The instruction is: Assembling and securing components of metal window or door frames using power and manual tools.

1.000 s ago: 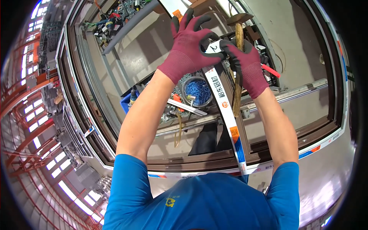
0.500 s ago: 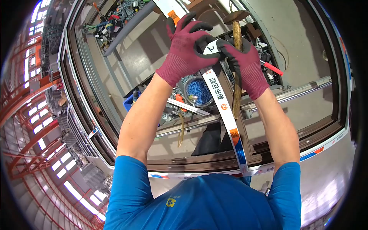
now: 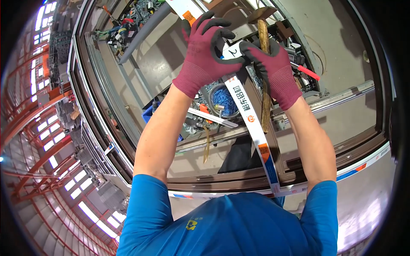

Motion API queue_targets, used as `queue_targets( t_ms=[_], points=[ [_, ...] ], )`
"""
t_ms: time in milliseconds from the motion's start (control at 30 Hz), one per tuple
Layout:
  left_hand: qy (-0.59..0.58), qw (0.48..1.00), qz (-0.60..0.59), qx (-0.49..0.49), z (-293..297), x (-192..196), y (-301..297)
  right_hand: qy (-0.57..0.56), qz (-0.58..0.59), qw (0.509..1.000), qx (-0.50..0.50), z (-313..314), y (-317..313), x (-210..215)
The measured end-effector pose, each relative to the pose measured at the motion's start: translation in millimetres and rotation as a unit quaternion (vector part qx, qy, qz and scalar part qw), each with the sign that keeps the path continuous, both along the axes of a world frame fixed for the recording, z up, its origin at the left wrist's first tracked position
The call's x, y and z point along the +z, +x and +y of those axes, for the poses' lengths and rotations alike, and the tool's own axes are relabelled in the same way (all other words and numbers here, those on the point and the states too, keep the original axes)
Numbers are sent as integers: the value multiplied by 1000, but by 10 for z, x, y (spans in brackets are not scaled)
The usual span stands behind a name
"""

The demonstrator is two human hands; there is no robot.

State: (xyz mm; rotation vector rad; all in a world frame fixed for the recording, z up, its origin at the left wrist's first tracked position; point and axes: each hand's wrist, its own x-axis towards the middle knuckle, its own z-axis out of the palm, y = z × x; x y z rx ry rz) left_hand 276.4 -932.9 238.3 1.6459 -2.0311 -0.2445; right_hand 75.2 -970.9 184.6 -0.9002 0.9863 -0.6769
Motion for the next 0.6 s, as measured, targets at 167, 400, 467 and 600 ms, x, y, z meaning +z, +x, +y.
queue_targets(
  t_ms=[167, 400, 467, 600],
  points=[
    [1, 1000, -9, -15, 0, 32, 18, -10, -7, 1000, -4, 11, 14, -4],
    [24, 999, -14, -16, -5, 50, 5, -10, 15, 1000, -1, 11, 15, 1],
    [48, 996, -63, -28, -35, 76, -17, -8, 20, 1000, -7, 12, 12, -23],
    [82, 991, -102, -38, -70, 76, -30, -9, -17, 1000, -4, 30, 5, 89]
  ],
)
